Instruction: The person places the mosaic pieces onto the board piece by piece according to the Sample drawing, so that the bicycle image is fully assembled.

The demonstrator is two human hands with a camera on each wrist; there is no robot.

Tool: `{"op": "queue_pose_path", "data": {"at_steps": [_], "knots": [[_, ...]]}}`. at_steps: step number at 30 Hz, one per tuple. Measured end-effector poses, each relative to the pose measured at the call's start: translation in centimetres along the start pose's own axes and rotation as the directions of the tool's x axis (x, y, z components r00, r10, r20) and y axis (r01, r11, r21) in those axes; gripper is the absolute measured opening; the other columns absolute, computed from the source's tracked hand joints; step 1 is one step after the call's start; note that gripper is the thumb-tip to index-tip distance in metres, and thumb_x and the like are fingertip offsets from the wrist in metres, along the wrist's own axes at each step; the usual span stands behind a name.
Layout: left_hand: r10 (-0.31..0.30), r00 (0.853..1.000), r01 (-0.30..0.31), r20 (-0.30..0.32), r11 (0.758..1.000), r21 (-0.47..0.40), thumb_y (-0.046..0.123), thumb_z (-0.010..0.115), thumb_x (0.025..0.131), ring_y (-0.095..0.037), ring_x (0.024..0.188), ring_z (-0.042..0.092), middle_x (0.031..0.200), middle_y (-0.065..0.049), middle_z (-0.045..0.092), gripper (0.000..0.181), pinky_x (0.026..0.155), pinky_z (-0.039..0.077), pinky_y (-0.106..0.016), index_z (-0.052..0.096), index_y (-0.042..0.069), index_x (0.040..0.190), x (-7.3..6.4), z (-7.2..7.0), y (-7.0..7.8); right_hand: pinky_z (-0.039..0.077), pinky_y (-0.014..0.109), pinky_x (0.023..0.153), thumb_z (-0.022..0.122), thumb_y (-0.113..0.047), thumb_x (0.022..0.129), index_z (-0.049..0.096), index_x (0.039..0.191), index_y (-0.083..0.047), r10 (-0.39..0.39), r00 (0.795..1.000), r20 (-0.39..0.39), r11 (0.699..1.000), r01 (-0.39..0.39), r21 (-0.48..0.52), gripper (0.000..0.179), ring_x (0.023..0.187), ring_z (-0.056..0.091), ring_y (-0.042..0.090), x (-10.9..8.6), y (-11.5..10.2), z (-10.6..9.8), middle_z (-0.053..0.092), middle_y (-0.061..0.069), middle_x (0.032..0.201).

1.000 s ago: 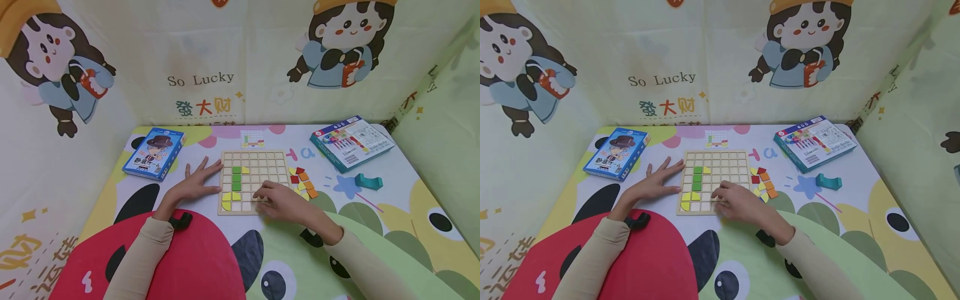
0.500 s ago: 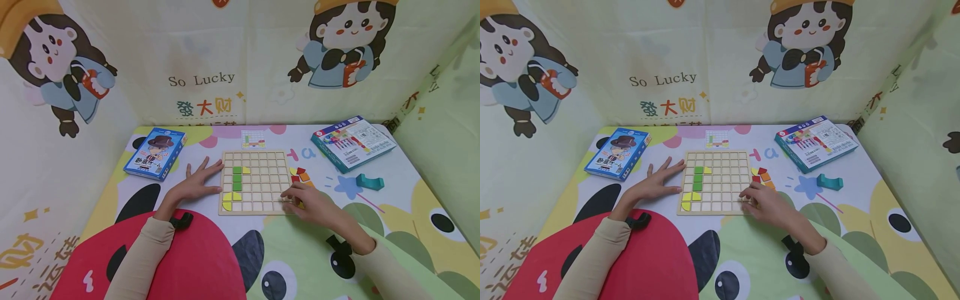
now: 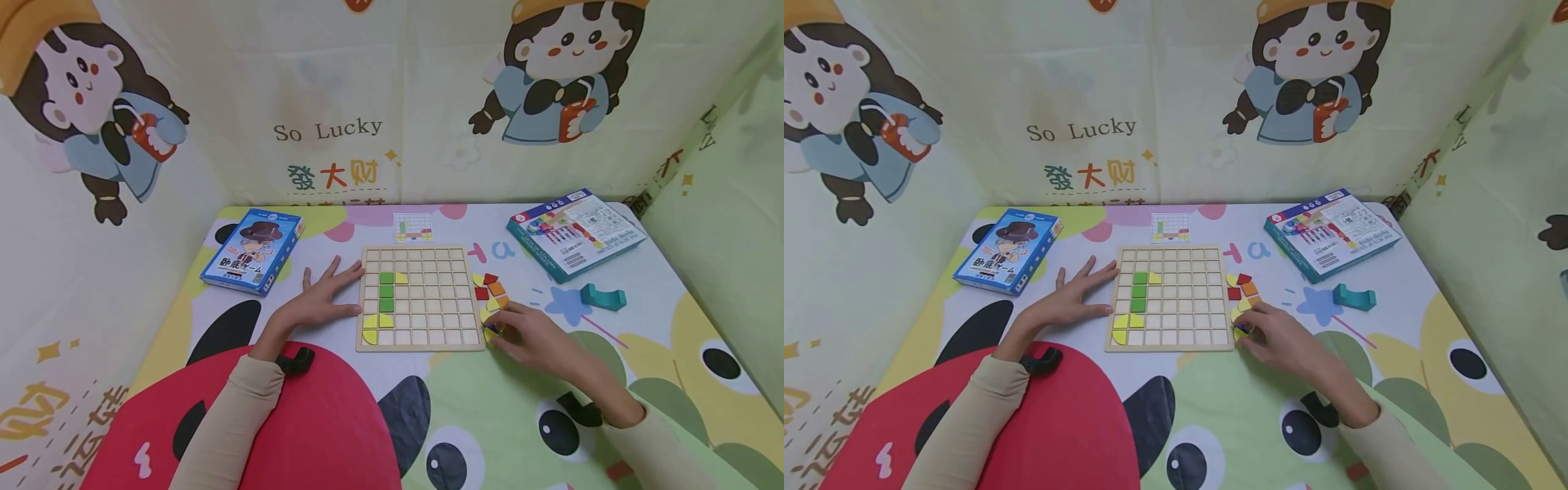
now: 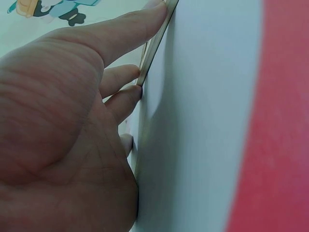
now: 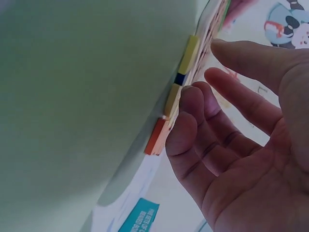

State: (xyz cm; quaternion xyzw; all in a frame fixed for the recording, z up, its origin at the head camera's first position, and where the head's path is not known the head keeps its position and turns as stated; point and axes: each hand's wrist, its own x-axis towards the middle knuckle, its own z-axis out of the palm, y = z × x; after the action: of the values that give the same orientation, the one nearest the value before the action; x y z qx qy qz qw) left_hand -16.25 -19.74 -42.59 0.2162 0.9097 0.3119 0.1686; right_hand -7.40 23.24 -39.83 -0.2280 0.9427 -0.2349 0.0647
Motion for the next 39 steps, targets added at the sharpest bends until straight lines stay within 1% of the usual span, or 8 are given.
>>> {"op": "queue_pose_path", "data": {"at_steps": [2, 5, 10, 15, 20, 27, 32, 39], "knots": [[-0.001, 1.0, 0.001, 0.0, 1.0, 0.001, 0.043, 0.074, 0.096, -0.036, 0.168, -0.011, 0.179, 0.0, 0.021, 0.087, 0.119, -0.026, -0.076, 0.03, 0.027, 0.169, 0.0, 0.0, 0.0, 0.05, 0.02, 0.068, 0.085, -0.014, 0.089, 0.077, 0.119, -0.013, 0.006, 1.0, 0.001, 1.0, -0.006, -0.006, 0.031, 0.084, 0.055, 0.01, -0.2, 0.2, 0.0, 0.065, -0.003, 0.097], [-0.002, 1.0, 0.002, -0.001, 1.0, 0.0, 0.042, 0.074, 0.096, -0.035, 0.168, -0.011, 0.179, 0.001, 0.021, 0.087, 0.119, -0.026, -0.076, 0.03, 0.026, 0.169, 0.0, 0.0, 0.0, 0.049, 0.02, 0.068, 0.086, -0.014, 0.088, 0.077, 0.118, -0.012, 0.016, 1.0, -0.019, 1.0, -0.017, -0.016, 0.031, 0.083, 0.055, 0.011, -0.3, 0.6, -0.1, 0.064, -0.003, 0.095], [-0.005, 1.0, 0.005, -0.002, 1.0, 0.001, 0.041, 0.075, 0.095, -0.035, 0.169, -0.011, 0.179, 0.001, 0.021, 0.087, 0.119, -0.026, -0.076, 0.031, 0.026, 0.168, 0.1, 0.0, 0.0, 0.048, 0.02, 0.067, 0.086, -0.012, 0.088, 0.077, 0.117, -0.01, 0.028, 0.998, -0.049, 0.999, -0.029, -0.03, 0.031, 0.08, 0.054, 0.012, -0.3, 1.1, -0.5, 0.067, 0.0, 0.096], [-0.009, 1.0, 0.009, -0.002, 1.0, 0.003, 0.041, 0.075, 0.095, -0.035, 0.169, -0.011, 0.179, 0.001, 0.021, 0.087, 0.119, -0.026, -0.075, 0.031, 0.026, 0.168, 0.0, 0.0, 0.1, 0.051, 0.021, 0.068, 0.086, -0.013, 0.088, 0.077, 0.119, -0.009, 0.04, 0.998, -0.04, 0.998, -0.042, -0.055, 0.032, 0.081, 0.055, 0.012, -0.1, 1.5, -0.8, 0.067, 0.0, 0.096], [-0.007, 1.0, 0.007, -0.001, 1.0, 0.001, 0.041, 0.075, 0.095, -0.035, 0.169, -0.011, 0.179, 0.001, 0.021, 0.087, 0.119, -0.027, -0.075, 0.031, 0.026, 0.168, 0.0, 0.1, 0.2, 0.05, 0.021, 0.067, 0.085, -0.012, 0.089, 0.077, 0.119, -0.01, 0.027, 0.999, -0.026, 0.998, -0.028, -0.062, 0.031, 0.081, 0.055, 0.012, 0.2, 1.7, -0.8, 0.065, 0.0, 0.094], [-0.001, 1.0, 0.001, -0.002, 1.0, -0.001, 0.042, 0.075, 0.096, -0.034, 0.169, -0.011, 0.179, 0.001, 0.021, 0.086, 0.119, -0.027, -0.075, 0.031, 0.026, 0.168, 0.0, 0.0, 0.1, 0.047, 0.021, 0.066, 0.085, -0.015, 0.09, 0.076, 0.122, -0.012, 0.052, 0.998, 0.037, 0.997, -0.05, -0.066, 0.033, 0.082, 0.053, 0.012, 0.5, 1.5, -1.1, 0.061, -0.001, 0.093], [0.0, 1.0, 0.0, -0.005, 1.0, 0.002, 0.041, 0.075, 0.096, -0.035, 0.169, -0.011, 0.179, 0.001, 0.021, 0.086, 0.119, -0.027, -0.076, 0.031, 0.025, 0.168, 0.0, 0.0, 0.2, 0.047, 0.02, 0.065, 0.085, -0.014, 0.089, 0.076, 0.123, -0.012, 0.051, 0.997, 0.063, 0.996, -0.046, -0.074, 0.035, 0.082, 0.053, 0.012, 0.6, 1.7, -1.4, 0.06, -0.001, 0.092], [0.002, 1.0, -0.002, -0.01, 1.0, 0.019, 0.042, 0.075, 0.095, -0.036, 0.169, -0.009, 0.18, 0.0, 0.021, 0.086, 0.12, -0.025, -0.076, 0.032, 0.026, 0.168, 0.0, 0.1, 0.0, 0.043, 0.02, 0.064, 0.084, -0.016, 0.091, 0.077, 0.124, -0.013, 0.022, 0.996, 0.092, 0.998, -0.016, -0.065, 0.034, 0.081, 0.051, 0.011, 0.9, 2.3, -1.5, 0.057, -0.004, 0.088]]}}
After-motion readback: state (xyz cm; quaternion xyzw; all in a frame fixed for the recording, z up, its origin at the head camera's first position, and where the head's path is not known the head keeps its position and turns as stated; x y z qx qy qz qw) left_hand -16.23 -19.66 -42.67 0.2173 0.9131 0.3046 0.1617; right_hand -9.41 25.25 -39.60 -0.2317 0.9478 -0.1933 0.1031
